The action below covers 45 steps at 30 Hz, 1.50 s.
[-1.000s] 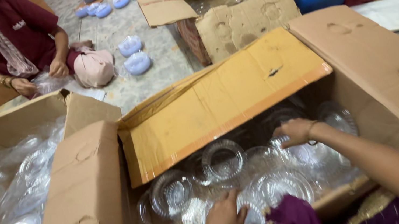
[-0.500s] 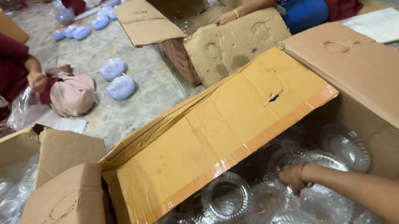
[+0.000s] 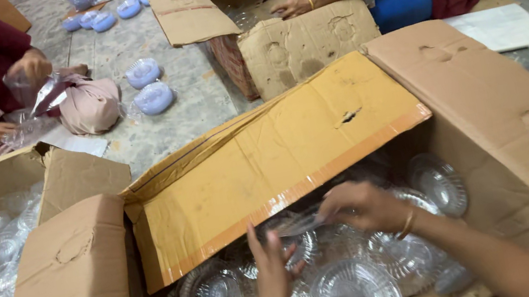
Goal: The person sits on the floor and repeatedly picks clear plastic plates from a cardboard box, separates them, and stacks them in a pile on their lap. The person handles the plates one at a time, occasionally adjusting the stack.
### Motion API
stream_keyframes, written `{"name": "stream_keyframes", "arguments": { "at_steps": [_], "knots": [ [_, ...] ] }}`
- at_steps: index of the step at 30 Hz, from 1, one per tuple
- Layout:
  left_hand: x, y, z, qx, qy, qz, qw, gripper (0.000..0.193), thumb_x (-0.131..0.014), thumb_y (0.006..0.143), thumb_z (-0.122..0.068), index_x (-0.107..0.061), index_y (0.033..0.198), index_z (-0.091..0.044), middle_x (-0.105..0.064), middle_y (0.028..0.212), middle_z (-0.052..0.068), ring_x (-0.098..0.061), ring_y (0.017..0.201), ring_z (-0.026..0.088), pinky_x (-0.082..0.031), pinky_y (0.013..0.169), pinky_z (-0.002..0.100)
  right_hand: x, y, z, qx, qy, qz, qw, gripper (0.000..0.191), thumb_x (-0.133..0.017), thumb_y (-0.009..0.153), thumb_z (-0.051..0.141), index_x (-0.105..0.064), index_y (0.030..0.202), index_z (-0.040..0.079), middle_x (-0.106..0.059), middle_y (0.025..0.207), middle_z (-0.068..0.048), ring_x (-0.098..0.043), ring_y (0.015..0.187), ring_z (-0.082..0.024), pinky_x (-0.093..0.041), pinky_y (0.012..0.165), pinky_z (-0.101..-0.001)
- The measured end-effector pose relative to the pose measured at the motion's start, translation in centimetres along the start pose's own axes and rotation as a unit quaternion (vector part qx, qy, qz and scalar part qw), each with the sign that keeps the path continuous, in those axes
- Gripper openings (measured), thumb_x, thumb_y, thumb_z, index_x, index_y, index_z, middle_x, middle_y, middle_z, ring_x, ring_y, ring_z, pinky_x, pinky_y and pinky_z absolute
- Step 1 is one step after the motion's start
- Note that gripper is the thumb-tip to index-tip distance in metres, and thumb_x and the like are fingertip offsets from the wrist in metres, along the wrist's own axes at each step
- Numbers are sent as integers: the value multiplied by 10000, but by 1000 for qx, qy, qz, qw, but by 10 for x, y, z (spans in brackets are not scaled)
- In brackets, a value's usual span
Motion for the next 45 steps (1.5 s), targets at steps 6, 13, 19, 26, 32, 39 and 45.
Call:
{"name": "stream_keyframes", "arguments": {
  "at_steps": [6, 13, 19, 26, 32, 39, 45],
  "knots": [
    [20, 16, 4, -117, 16, -30, 993, 629, -420, 980, -14, -329, 1551, -263, -536, 1493, 126, -757, 989, 272, -646, 715, 369, -19, -4, -31, -36, 107, 217, 970, 331, -697, 942, 346, -776, 1169, 119, -779, 1181, -89, -698, 1157, -317, -528, 991, -447],
    [66, 26, 32, -188, 53, -104, 975, 731, -372, 888, 193, -460, 1489, -213, -561, 1504, 81, -744, 968, 229, -623, 759, 314, 9, -48, -126, -408, -244, 400, 784, 972, -864, 812, 485, -343, 1557, 141, -346, 1590, -181, -355, 1475, -335, -340, 1211, -429],
    [61, 22, 27, -169, 102, -114, 974, 694, -360, 906, 183, -539, 1447, -214, -575, 1492, 48, -703, 1135, 202, -632, 852, 339, -13, -43, -107, -430, -246, 347, 797, 748, -800, 810, 225, -504, 1497, 236, -651, 1354, -134, -646, 1251, -301, -548, 1034, -426],
    [63, 20, 26, -175, 115, -114, 971, 566, -396, 958, 46, -527, 1454, -194, -617, 1439, 61, -730, 1122, 219, -625, 862, 347, 12, -7, -83, -273, -176, 264, 908, 111, -740, 865, 178, -825, 932, 159, -798, 990, -43, -757, 944, -174, -597, 882, -332],
    [43, 15, 34, -186, 178, -60, 964, 514, -454, 1009, -409, -543, 1474, -210, -638, 1425, 90, -703, 1176, 251, -622, 881, 403, 51, -17, -78, -256, 395, -221, 854, 180, -738, 854, 96, -749, 1033, 74, -751, 911, -32, -736, 858, -128, -618, 754, -285],
    [2, -6, 41, -86, -35, 165, 982, 803, -314, 929, -663, -509, 1477, -110, -591, 1505, 145, -711, 1197, 348, -623, 939, 501, -21, -8, -47, -224, 128, 46, 965, 322, -803, 847, 218, -765, 1132, 73, -767, 846, -56, -720, 683, -101, -599, 632, -266],
    [17, -7, 42, -117, -61, 148, 980, 888, -212, 898, -717, -475, 1518, -139, -574, 1505, 135, -697, 1193, 369, -613, 932, 478, -16, -11, -41, -236, 78, 42, 968, 365, -823, 815, 266, -762, 1145, 121, -754, 869, -33, -738, 723, -111, -605, 671, -283]
  ]
}}
Point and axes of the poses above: each hand's wrist, its own y-axis towards the middle knuckle, its own x-axis out of the back of the hand, z = x × y, the point moved 2 cm from there along y, towards the middle knuckle
